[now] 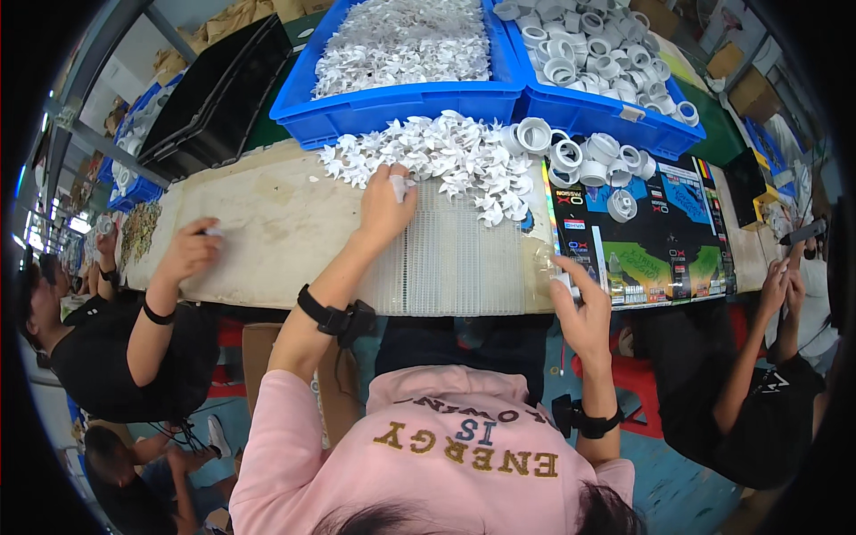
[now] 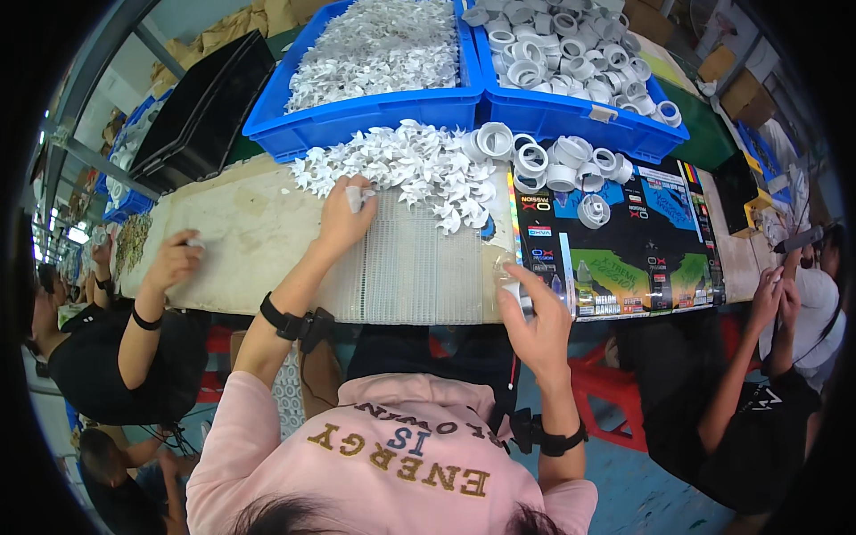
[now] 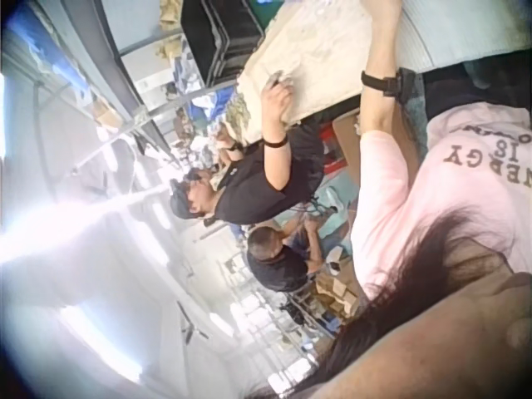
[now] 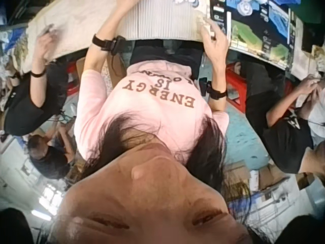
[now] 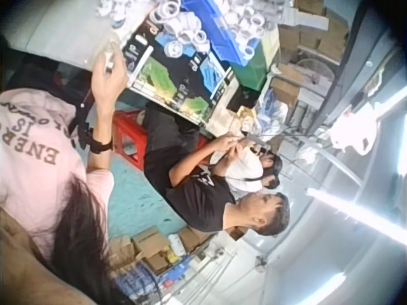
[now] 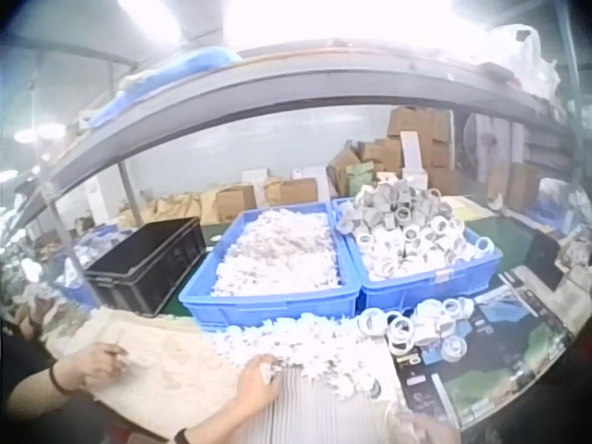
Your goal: Assemble small plastic and electronic components at a factory workbench.
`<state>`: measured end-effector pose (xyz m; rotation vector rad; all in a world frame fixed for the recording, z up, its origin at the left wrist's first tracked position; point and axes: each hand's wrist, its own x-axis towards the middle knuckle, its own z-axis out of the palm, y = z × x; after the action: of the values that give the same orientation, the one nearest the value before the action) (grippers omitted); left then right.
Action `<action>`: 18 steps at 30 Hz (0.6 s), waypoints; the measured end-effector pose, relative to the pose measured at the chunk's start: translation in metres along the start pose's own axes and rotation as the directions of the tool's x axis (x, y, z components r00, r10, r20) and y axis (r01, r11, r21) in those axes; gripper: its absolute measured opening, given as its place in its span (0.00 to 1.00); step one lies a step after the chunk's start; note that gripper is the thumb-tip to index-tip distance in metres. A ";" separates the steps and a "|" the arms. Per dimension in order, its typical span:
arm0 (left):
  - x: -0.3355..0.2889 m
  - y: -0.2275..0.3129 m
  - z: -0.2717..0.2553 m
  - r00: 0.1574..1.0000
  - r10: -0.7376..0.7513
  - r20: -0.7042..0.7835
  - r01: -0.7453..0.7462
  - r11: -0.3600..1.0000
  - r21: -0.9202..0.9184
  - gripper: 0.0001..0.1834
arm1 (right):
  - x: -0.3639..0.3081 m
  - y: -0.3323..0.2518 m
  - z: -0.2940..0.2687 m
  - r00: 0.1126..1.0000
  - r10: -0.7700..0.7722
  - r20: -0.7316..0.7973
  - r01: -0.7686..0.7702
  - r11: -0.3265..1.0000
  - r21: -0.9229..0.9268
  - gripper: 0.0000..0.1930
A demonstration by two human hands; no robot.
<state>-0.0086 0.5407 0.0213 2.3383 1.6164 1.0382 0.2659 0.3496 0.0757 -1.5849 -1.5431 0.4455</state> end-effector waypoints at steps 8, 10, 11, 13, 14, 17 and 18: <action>-0.048 0.030 -0.035 0.863 -0.339 0.376 0.506 0.586 -0.633 0.10 | -0.018 -0.012 0.023 0.939 0.224 0.259 -0.343 0.629 0.698 0.19; -0.068 0.042 -0.044 0.551 -0.253 0.795 0.725 -0.328 -0.606 0.12 | -0.020 -0.023 0.033 0.919 0.222 0.326 -0.394 0.514 0.761 0.19; -0.075 0.056 -0.049 0.548 -0.258 0.796 0.724 -0.331 -0.605 0.12 | -0.021 -0.029 0.038 0.923 0.208 0.324 -0.384 0.472 0.793 0.17; -0.083 0.091 -0.053 0.451 -0.281 0.847 0.718 -0.449 -0.532 0.11 | -0.022 -0.036 0.045 0.915 0.212 0.344 -0.403 0.432 0.807 0.16; -0.088 0.095 -0.056 0.448 -0.284 0.848 0.716 -0.453 -0.531 0.11 | -0.022 -0.041 0.048 0.911 0.206 0.357 -0.411 0.400 0.819 0.15; -0.097 0.101 -0.065 0.462 0.010 0.887 0.706 -0.610 -0.360 0.10 | -0.022 -0.045 0.047 0.913 0.176 0.369 -0.409 0.369 0.835 0.16; -0.098 0.100 -0.064 0.461 0.009 0.887 0.704 -0.613 -0.360 0.10 | -0.022 -0.045 0.047 0.906 0.165 0.391 -0.424 0.344 0.838 0.18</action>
<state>0.0124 0.3963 0.0700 0.1575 0.5827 0.6883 0.1983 0.3383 0.0763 -0.8699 -0.7925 1.4778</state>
